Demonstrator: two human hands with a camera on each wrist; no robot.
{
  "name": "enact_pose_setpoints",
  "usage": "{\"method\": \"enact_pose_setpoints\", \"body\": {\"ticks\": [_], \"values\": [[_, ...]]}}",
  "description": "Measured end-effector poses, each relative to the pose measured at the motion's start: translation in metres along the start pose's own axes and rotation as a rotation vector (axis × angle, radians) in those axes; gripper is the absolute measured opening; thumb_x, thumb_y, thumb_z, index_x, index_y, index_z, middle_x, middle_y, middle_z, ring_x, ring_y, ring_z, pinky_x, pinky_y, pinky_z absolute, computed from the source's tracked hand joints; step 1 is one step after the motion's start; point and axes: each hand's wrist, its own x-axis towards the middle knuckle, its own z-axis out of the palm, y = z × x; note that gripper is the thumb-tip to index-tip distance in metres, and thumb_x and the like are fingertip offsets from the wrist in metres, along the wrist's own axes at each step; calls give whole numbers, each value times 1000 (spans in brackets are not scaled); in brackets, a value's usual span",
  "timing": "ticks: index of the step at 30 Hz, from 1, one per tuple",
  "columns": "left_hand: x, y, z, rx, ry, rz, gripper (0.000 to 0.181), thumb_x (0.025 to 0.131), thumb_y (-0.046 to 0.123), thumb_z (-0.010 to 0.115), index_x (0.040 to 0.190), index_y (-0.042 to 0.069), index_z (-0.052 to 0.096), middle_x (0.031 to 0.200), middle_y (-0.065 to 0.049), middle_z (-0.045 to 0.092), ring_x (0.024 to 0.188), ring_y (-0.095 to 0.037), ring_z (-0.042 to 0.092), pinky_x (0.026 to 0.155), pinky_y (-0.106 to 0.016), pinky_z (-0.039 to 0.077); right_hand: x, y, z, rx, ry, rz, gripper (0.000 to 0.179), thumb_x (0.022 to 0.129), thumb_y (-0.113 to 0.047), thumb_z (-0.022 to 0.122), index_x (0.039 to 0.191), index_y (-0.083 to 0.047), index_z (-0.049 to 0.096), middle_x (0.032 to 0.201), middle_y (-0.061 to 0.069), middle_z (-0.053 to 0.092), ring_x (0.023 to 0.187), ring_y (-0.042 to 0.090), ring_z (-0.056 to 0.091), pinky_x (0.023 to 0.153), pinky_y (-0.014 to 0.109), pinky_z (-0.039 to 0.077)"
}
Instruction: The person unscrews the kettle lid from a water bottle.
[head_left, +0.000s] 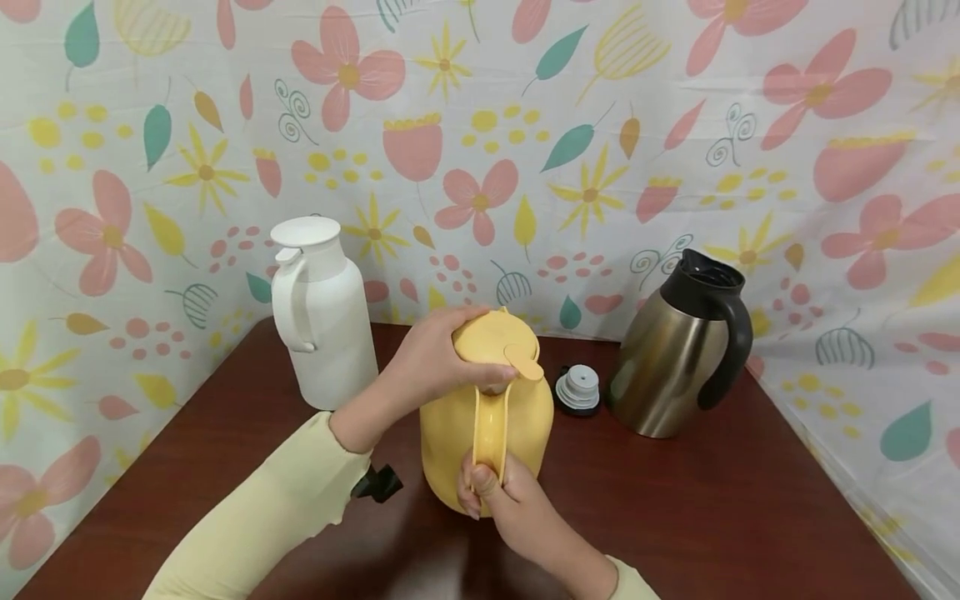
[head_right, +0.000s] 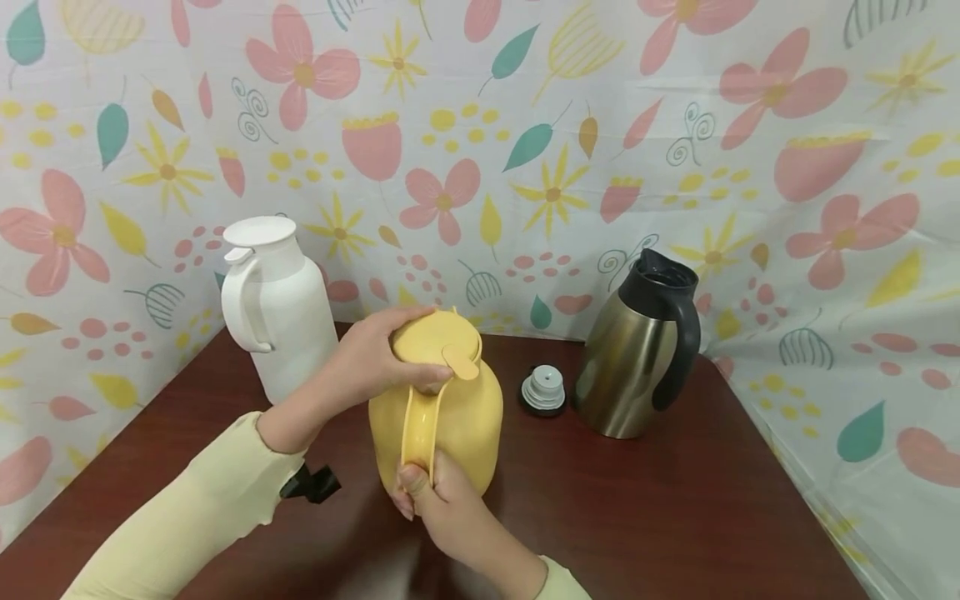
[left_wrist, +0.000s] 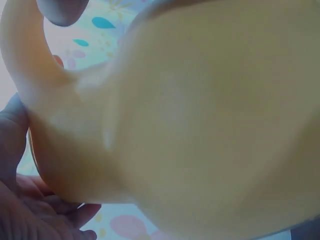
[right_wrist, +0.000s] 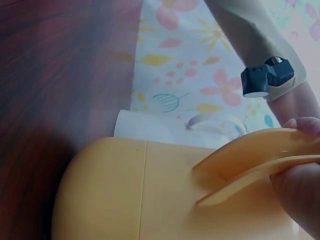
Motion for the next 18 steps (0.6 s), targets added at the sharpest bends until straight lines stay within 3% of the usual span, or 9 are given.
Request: {"method": "enact_pose_setpoints", "body": {"ticks": [6, 8, 11, 13, 16, 18], "values": [[1, 3, 0, 47, 18, 14, 79, 75, 46, 88, 140, 9, 62, 140, -5, 65, 130, -26, 55, 105, -43, 46, 0, 1, -1, 26, 5, -12, 44, 111, -30, 32, 83, 3, 41, 67, 20, 39, 57, 10, 41, 52, 28, 39], [2, 4, -6, 86, -27, 41, 78, 77, 45, 87, 141, 8, 61, 140, -8, 65, 130, -28, 55, 106, -44, 46, 1, 2, -1, 36, -1, -21, 44, 111, -29, 32, 83, 3, 40, 67, 20, 39, 57, 11, 41, 51, 30, 38], [8, 2, -23, 101, -160, 51, 78, 83, 44, 82, 148, 10, 54, 146, -8, 61, 136, -29, 54, 112, -46, 45, -1, 3, -3, 55, -11, -33, 43, 112, -28, 32, 84, 3, 40, 68, 20, 39, 58, 13, 41, 52, 31, 38], [16, -6, -37, 21, -273, 54, 78, 88, 43, 76, 154, 14, 47, 150, -10, 57, 144, -30, 48, 117, -49, 41, -3, 4, -5, 65, -21, -60, 41, 112, -26, 32, 86, 4, 40, 68, 20, 39, 58, 17, 42, 53, 32, 40], [32, -27, -51, -206, -432, 91, 95, 87, 52, 76, 161, 13, 32, 162, -14, 43, 157, -32, 29, 128, -55, 22, -6, 6, -8, 81, -27, -73, 41, 112, -26, 32, 87, 5, 39, 69, 20, 39, 59, 19, 43, 56, 29, 43], [43, -42, -52, -362, -548, 141, 109, 83, 58, 79, 163, 9, 25, 167, -16, 33, 159, -31, 24, 129, -55, 19, -7, 8, -9, 87, -29, -76, 41, 113, -25, 32, 87, 6, 39, 68, 21, 39, 59, 20, 43, 57, 28, 45]]}}
